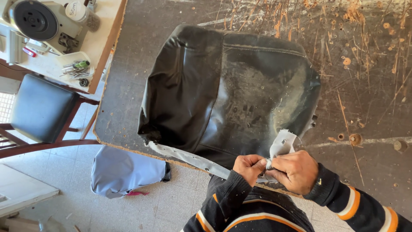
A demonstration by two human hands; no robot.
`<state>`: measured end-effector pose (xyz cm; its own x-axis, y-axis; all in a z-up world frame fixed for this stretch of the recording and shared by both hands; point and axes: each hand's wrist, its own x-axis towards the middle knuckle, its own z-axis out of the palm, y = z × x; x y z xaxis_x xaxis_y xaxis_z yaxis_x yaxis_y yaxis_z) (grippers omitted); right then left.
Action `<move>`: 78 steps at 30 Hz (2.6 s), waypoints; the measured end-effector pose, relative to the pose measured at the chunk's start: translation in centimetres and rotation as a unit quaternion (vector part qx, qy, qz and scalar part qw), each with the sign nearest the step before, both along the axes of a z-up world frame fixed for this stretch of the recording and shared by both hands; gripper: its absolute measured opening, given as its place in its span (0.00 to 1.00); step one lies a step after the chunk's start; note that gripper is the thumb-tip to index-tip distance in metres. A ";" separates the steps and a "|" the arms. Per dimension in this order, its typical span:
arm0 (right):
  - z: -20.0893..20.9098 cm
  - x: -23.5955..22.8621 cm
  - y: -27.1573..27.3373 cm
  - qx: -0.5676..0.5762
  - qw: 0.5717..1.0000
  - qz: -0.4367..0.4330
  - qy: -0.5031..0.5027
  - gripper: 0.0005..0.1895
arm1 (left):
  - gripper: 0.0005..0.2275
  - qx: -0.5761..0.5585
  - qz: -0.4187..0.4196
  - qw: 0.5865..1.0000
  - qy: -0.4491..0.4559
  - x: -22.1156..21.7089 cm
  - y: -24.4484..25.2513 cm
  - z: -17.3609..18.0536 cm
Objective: Stripping a black vinyl cover from a seat base using hands and a prying tool
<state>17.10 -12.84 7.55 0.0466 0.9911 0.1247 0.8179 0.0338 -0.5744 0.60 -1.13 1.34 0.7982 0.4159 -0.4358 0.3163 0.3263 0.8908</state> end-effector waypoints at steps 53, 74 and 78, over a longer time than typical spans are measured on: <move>1.2 -1.1 1.4 -0.226 0.965 -0.109 -0.077 0.19 | 0.09 -0.025 0.104 0.994 -0.024 -0.2 1.0 0.3; -7.4 5.0 -9.1 -0.272 0.898 -0.343 -0.046 0.21 | 0.08 -0.107 0.188 0.976 -0.003 -0.3 1.7 -4.1; -6.7 3.6 -7.4 -0.285 0.865 -0.411 0.033 0.30 | 0.08 -0.048 0.163 0.985 -0.006 -0.3 2.3 -3.5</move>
<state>20.72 -20.21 0.81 0.7526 0.5197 -0.4044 0.3960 -0.8479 -0.3526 0.25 1.15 -2.17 0.6352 0.6075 -0.4770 0.1702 0.4923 0.8536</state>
